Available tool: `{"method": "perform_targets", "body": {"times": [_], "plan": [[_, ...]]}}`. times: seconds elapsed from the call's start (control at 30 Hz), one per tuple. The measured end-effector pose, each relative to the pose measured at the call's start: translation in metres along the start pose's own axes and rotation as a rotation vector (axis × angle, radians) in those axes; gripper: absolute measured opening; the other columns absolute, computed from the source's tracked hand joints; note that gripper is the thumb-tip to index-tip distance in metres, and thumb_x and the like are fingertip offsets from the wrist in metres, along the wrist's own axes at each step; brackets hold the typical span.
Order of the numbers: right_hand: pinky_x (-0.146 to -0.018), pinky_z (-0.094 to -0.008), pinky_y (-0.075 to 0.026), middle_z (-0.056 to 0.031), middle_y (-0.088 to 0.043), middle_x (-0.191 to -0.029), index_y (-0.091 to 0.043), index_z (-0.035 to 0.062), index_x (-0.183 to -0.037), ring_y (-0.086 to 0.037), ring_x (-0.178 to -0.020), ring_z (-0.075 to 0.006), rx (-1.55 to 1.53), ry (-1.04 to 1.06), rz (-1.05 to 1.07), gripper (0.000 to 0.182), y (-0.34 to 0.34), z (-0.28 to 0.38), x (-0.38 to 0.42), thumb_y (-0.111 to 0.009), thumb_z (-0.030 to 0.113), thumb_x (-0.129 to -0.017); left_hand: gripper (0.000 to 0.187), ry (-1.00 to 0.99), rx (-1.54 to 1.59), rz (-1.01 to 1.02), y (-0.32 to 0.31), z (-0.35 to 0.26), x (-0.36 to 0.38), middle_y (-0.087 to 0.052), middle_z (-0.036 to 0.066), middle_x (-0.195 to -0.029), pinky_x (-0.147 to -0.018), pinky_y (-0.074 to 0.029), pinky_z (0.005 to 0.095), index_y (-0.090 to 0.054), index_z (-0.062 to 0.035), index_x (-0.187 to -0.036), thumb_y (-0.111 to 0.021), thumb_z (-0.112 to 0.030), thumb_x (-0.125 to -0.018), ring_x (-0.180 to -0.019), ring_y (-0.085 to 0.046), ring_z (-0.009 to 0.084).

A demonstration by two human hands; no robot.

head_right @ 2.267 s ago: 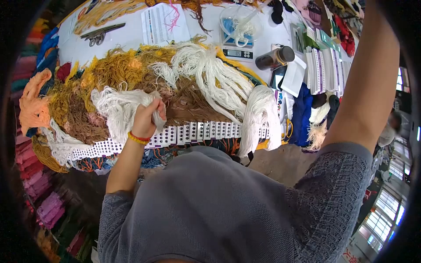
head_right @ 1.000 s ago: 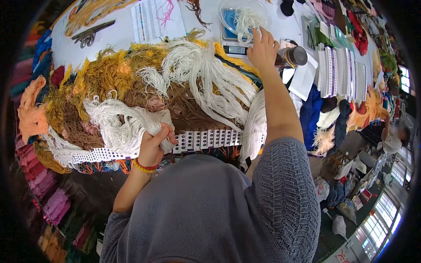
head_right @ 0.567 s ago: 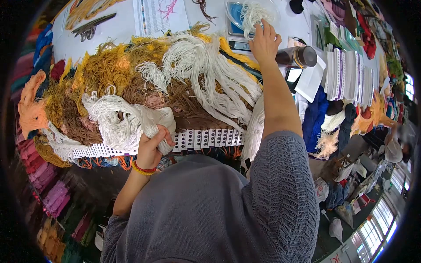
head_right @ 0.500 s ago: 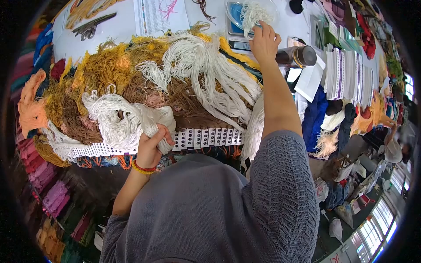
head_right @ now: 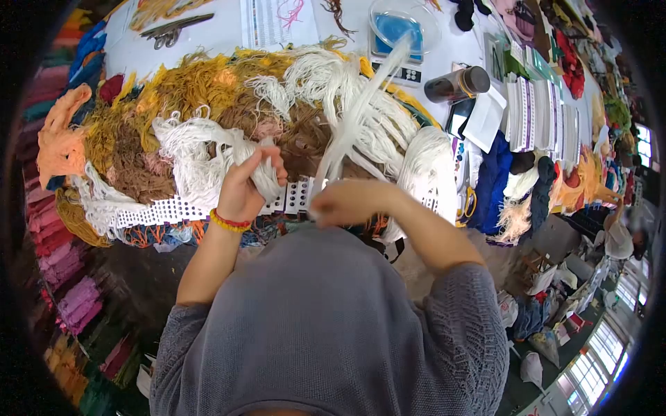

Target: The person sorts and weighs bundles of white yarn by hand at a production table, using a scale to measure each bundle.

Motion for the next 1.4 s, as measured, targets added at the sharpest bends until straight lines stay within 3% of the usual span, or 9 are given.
{"method": "perform_targets", "body": {"times": [0.1,0.23,0.27,0.6,0.7,0.83,1.0,1.27,1.4], "plan": [[-0.065,-0.0388,-0.043,-0.0169,-0.058,-0.076,-0.054,0.0019,-0.081,-0.057,-0.075,-0.0319,-0.010,-0.119,-0.147,0.025,0.004,0.029,0.009,-0.055,0.027,-0.077,0.037,0.023,-0.013,0.165,-0.023,-0.006,0.015,-0.057,0.012,-0.093,-0.070,-0.047,0.0304,-0.043,-0.0014,-0.118,-0.044,-0.023,-0.088,-0.082,-0.057,0.0199],[-0.055,-0.0394,-0.044,-0.0150,-0.058,-0.069,-0.054,0.0041,-0.079,-0.057,-0.064,-0.0335,-0.042,-0.150,-0.897,0.020,0.070,0.045,0.042,-0.056,0.023,-0.076,0.048,0.030,-0.100,0.252,-0.043,-0.002,0.037,-0.054,0.012,-0.107,-0.074,-0.046,0.0292,-0.031,-0.0060,-0.130,-0.045,-0.024,-0.088,-0.092,-0.055,0.0201],[-0.046,-0.0320,-0.041,-0.0130,-0.055,-0.058,-0.054,0.0017,-0.080,-0.053,-0.048,-0.0227,0.054,-0.088,-0.941,0.017,0.072,0.063,0.046,-0.056,0.018,-0.078,0.048,0.029,-0.103,0.264,-0.046,0.000,0.041,-0.054,0.012,-0.107,-0.074,-0.046,0.0292,-0.031,-0.0060,-0.130,-0.045,-0.024,-0.088,-0.092,-0.055,0.0201],[-0.053,-0.0376,-0.044,-0.0087,-0.057,-0.073,-0.050,0.0061,-0.083,-0.057,-0.063,-0.0269,0.456,-0.010,-0.894,0.017,0.000,0.120,0.053,-0.058,0.019,-0.075,0.035,0.003,-0.166,0.217,-0.041,0.007,0.061,-0.051,0.008,-0.115,-0.082,-0.042,0.0270,-0.049,-0.0007,-0.116,-0.049,-0.020,-0.086,-0.099,-0.051,0.0147],[-0.049,-0.0313,-0.043,-0.0074,-0.057,-0.072,-0.047,0.0043,-0.089,-0.056,-0.057,-0.0202,0.220,0.090,-1.076,0.018,-0.002,0.121,0.066,-0.056,0.015,-0.079,0.037,-0.009,-0.104,0.185,-0.028,0.004,0.060,-0.051,0.011,-0.114,-0.081,-0.043,0.0303,-0.047,-0.0007,-0.117,-0.044,-0.025,-0.089,-0.100,-0.051,0.0177],[-0.051,-0.0240,-0.041,-0.0044,-0.053,-0.073,-0.043,0.0044,-0.096,-0.049,-0.057,-0.0091,-1.026,0.086,-0.879,0.013,-0.041,0.056,0.033,-0.048,0.007,-0.083,0.039,0.053,0.196,0.295,-0.037,0.009,0.062,-0.053,0.013,-0.110,-0.080,-0.045,0.0355,-0.047,-0.0014,-0.114,-0.037,-0.030,-0.091,-0.100,-0.052,0.0237],[-0.048,-0.0200,-0.036,-0.0027,-0.051,-0.074,-0.047,0.0028,-0.089,-0.045,-0.055,-0.0073,-0.794,0.182,-1.316,0.013,-0.036,0.019,0.036,-0.053,0.001,-0.078,0.047,0.103,0.275,0.408,-0.049,0.019,0.065,-0.052,0.016,-0.110,-0.086,-0.042,0.0407,-0.048,0.0008,-0.112,-0.031,-0.038,-0.091,-0.103,-0.050,0.0289],[-0.053,-0.0311,-0.043,-0.0059,-0.053,-0.069,-0.056,0.0062,-0.082,-0.053,-0.058,-0.0200,-0.247,0.045,-0.989,0.018,-0.021,0.096,0.045,-0.064,0.016,-0.069,0.060,-0.094,-0.397,0.376,-0.045,0.020,0.068,-0.048,0.010,-0.116,-0.088,-0.037,0.0313,-0.040,0.0028,-0.121,-0.030,-0.047,-0.089,-0.099,-0.048,0.0164],[-0.052,-0.0295,-0.042,-0.0048,-0.053,-0.064,-0.057,0.0058,-0.078,-0.053,-0.056,-0.0182,-0.306,0.020,-0.987,0.015,-0.021,0.090,0.043,-0.063,0.017,-0.070,0.045,-0.005,-0.319,0.333,-0.034,0.024,0.069,-0.052,0.008,-0.110,-0.081,-0.039,0.0278,-0.041,0.0039,-0.120,-0.046,-0.026,-0.087,-0.092,-0.049,0.0141]]}}
Point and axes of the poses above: each hand's wrist, its own x-axis away from the middle knuckle, its own y-axis out of the back of the hand, z = x × y, the point moved 9 cm from there along -x, towards the middle knuckle
